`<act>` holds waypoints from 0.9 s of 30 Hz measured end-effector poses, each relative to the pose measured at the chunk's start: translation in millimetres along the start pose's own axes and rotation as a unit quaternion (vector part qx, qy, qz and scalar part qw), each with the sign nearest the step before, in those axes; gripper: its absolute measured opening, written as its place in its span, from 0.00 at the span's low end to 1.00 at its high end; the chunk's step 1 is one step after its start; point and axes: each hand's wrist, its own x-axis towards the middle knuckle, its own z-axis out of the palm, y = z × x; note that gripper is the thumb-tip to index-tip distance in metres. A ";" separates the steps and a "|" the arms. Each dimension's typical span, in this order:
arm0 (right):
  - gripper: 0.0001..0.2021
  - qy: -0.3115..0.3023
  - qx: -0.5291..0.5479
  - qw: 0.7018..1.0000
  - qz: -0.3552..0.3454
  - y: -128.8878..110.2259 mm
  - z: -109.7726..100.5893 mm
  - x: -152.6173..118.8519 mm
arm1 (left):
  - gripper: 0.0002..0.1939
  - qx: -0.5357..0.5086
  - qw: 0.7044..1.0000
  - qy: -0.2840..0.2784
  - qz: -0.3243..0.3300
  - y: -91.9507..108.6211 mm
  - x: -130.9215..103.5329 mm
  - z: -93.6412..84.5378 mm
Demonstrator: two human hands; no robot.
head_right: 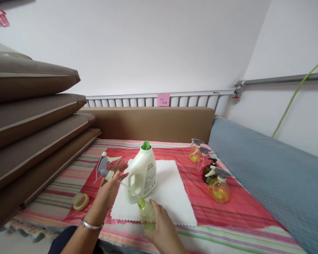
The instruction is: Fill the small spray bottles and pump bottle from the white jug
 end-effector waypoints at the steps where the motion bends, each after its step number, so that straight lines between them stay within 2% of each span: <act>1: 0.41 -0.004 0.004 1.000 0.002 0.2 -1.0 -0.1 | 0.25 0.002 1.000 -0.002 -0.002 -0.1 -0.3 0.5; 8: 0.41 0.004 0.048 0.998 -0.031 -13.9 -12.7 -1.7 | 0.24 0.074 0.996 -0.044 0.001 -14.6 -12.8 5.5; 13: 0.40 0.018 0.066 0.996 -0.054 -36.5 -26.5 -3.9 | 0.26 0.123 0.977 -0.166 -0.059 -28.5 -29.7 15.1; 16: 0.40 0.025 0.075 0.995 -0.057 -41.3 -33.4 -6.6 | 0.28 0.140 0.964 -0.212 -0.077 -29.7 -33.5 17.4; 22: 0.41 0.038 0.069 0.996 -0.040 -40.8 -41.4 -10.1 | 0.33 0.103 0.965 -0.223 -0.095 -25.5 -34.9 20.5; 24: 0.41 0.039 0.068 0.996 -0.037 -41.8 -44.0 -10.6 | 0.30 0.096 0.965 -0.221 -0.105 -22.6 -36.0 22.6; 27: 0.41 0.037 0.060 0.997 -0.040 -44.5 -47.7 -11.7 | 0.20 0.113 0.966 -0.206 -0.112 -18.8 -37.4 24.4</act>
